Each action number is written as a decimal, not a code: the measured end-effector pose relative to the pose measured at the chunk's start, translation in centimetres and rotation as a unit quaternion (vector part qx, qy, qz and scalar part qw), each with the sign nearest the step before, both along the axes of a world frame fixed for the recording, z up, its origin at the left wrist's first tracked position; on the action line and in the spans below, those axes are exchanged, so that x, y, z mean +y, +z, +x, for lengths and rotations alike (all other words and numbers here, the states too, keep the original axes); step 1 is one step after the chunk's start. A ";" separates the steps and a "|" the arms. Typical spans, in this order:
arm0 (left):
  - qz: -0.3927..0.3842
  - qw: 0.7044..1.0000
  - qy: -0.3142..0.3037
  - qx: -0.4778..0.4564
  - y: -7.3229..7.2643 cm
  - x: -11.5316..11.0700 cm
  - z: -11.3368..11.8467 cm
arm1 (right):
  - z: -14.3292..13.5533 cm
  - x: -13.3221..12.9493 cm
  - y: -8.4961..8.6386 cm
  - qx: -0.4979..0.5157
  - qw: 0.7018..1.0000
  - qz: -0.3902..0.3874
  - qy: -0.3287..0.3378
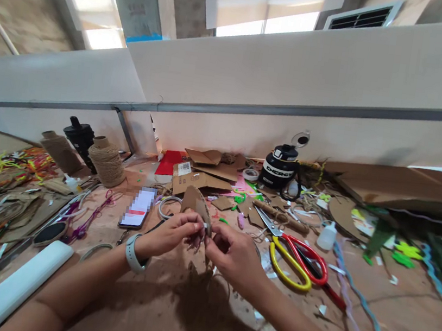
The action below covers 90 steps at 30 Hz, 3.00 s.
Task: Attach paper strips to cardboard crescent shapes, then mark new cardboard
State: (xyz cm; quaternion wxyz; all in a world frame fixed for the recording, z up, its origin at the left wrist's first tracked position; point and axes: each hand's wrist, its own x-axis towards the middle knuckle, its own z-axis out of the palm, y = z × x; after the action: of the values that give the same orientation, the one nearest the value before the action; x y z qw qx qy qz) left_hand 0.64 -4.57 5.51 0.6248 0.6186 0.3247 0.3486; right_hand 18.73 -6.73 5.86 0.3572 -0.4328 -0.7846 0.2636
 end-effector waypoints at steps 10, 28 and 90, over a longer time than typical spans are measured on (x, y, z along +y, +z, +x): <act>-0.041 0.999 0.025 -0.012 0.0 0.0 0.4 | 0.3 0.7 -1.0 0.151 0.971 -0.187 0.003; 0.092 0.976 0.029 0.193 -2.3 1.2 -0.1 | 3.1 2.5 2.2 0.360 0.913 -0.154 -0.117; -0.126 0.924 0.322 -0.161 -3.0 0.2 -1.9 | 7.7 -0.5 -3.1 0.032 0.930 -0.336 0.148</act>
State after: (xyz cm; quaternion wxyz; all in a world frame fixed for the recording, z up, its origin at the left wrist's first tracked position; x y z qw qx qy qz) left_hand -1.28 -4.39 2.47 0.5951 0.3325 0.4430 0.5822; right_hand 26.47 -7.19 2.74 0.1724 -0.3978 -0.6935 0.5754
